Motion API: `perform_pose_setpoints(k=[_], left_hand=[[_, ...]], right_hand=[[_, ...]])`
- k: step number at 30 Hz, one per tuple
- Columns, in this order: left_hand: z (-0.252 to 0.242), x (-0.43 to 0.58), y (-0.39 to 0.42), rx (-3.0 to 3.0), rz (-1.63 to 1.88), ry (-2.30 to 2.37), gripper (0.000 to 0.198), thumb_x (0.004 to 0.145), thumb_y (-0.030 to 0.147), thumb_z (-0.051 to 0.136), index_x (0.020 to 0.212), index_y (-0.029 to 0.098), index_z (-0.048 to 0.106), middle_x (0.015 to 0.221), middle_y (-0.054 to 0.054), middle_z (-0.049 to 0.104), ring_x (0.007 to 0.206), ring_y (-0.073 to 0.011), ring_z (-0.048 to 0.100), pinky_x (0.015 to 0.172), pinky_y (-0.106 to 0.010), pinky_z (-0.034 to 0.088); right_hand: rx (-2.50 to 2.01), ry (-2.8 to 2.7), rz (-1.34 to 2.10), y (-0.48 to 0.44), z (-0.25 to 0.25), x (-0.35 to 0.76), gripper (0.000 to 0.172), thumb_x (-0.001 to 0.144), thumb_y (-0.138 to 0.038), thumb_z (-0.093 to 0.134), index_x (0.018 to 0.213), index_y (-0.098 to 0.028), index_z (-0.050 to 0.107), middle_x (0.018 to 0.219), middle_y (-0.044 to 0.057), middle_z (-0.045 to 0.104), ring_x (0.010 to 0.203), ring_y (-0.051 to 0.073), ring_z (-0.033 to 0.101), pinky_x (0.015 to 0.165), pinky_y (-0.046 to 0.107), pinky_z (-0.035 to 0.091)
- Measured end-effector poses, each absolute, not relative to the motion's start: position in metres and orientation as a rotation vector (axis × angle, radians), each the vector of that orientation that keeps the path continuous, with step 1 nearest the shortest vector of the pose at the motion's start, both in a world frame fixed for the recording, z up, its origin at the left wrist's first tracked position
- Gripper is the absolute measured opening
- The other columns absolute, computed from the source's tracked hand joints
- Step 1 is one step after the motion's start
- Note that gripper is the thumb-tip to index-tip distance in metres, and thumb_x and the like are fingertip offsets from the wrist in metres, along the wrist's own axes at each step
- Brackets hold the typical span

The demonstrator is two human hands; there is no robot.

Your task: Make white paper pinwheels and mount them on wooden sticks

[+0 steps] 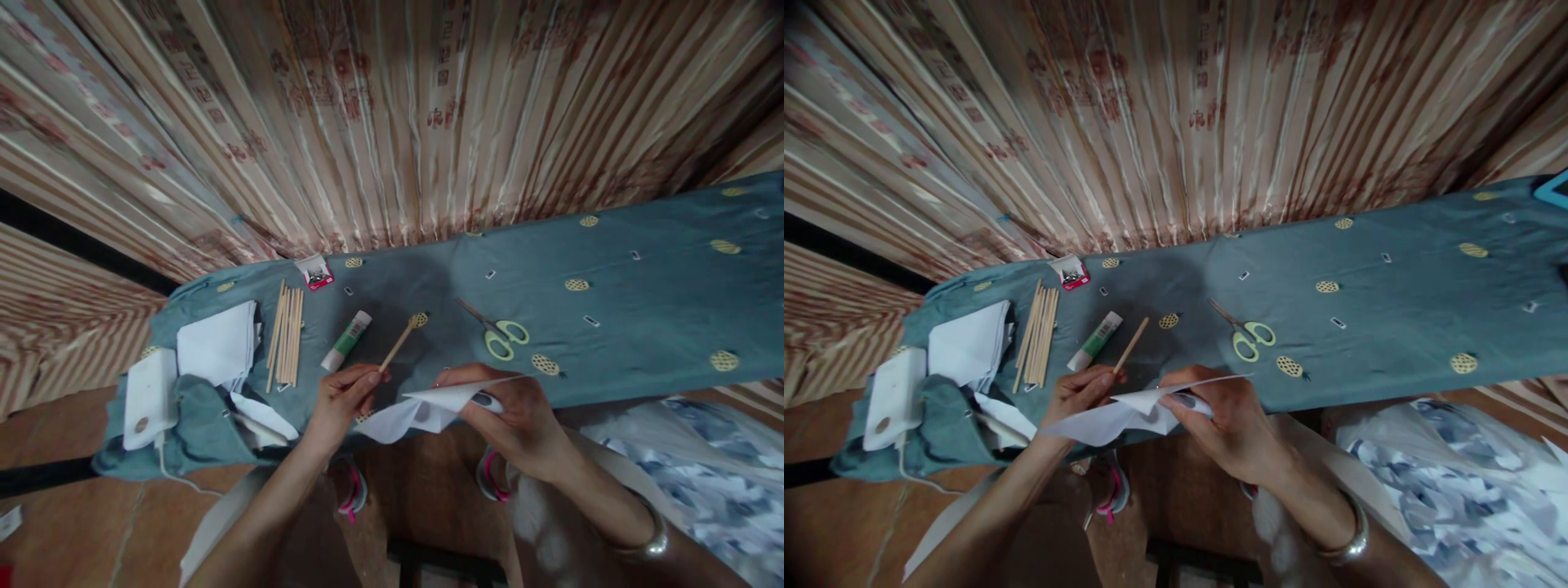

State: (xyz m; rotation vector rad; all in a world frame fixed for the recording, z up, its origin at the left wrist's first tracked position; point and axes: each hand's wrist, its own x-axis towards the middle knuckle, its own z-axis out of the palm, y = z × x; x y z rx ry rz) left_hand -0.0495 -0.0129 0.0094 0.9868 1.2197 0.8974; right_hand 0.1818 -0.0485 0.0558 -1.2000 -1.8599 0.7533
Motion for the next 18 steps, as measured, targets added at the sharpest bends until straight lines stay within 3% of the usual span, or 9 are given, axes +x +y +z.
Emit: perform_pose_setpoints(k=[4, 7, 12, 18], left_hand=[[0.005, -0.045, -0.025, 1.058, 0.702, 1.09, 0.042, 0.068, 0.056, 0.068, 0.055, 0.015, 0.065, 0.041, 0.001, 0.049, 0.039, -0.0078, 0.034, 0.042, -0.023, 0.022], [0.008, -0.044, -0.031, 1.142, 0.615, 1.044, 0.05, 0.071, 0.058, 0.06, 0.042, 0.019, 0.051, 0.037, 0.002, 0.041, 0.04, -0.0086, 0.031, 0.044, -0.025, 0.022], [0.016, -0.041, -0.031, 1.148, 0.614, 1.023, 0.048, 0.071, 0.058, 0.057, 0.043, 0.02, 0.048, 0.035, 0.004, 0.034, 0.038, -0.0083, 0.028, 0.043, -0.024, 0.018], [0.012, -0.044, -0.031, 1.172, 0.577, 1.019, 0.047, 0.072, 0.05, 0.057, 0.039, 0.021, 0.041, 0.035, 0.004, 0.032, 0.037, -0.0077, 0.027, 0.043, -0.025, 0.017]], right_hand=[[-1.061, -1.905, 0.515, -0.047, 0.048, 0.179, 0.018, 0.091, -0.019, 0.05, 0.102, -0.022, 0.064, 0.092, 0.002, 0.074, 0.085, 0.015, 0.07, 0.073, 0.026, 0.057], [-1.058, -1.901, 0.42, -0.048, 0.043, 0.181, 0.018, 0.092, -0.016, 0.05, 0.104, -0.021, 0.061, 0.094, 0.003, 0.073, 0.088, 0.015, 0.069, 0.076, 0.026, 0.057], [-1.066, -1.921, 0.495, -0.052, 0.038, 0.185, 0.021, 0.092, -0.018, 0.052, 0.111, -0.023, 0.059, 0.103, 0.003, 0.071, 0.096, 0.017, 0.067, 0.084, 0.031, 0.056], [-1.061, -1.872, 0.414, -0.051, 0.042, 0.183, 0.023, 0.091, -0.012, 0.049, 0.109, -0.023, 0.059, 0.1, 0.003, 0.071, 0.094, 0.016, 0.068, 0.085, 0.029, 0.056]])
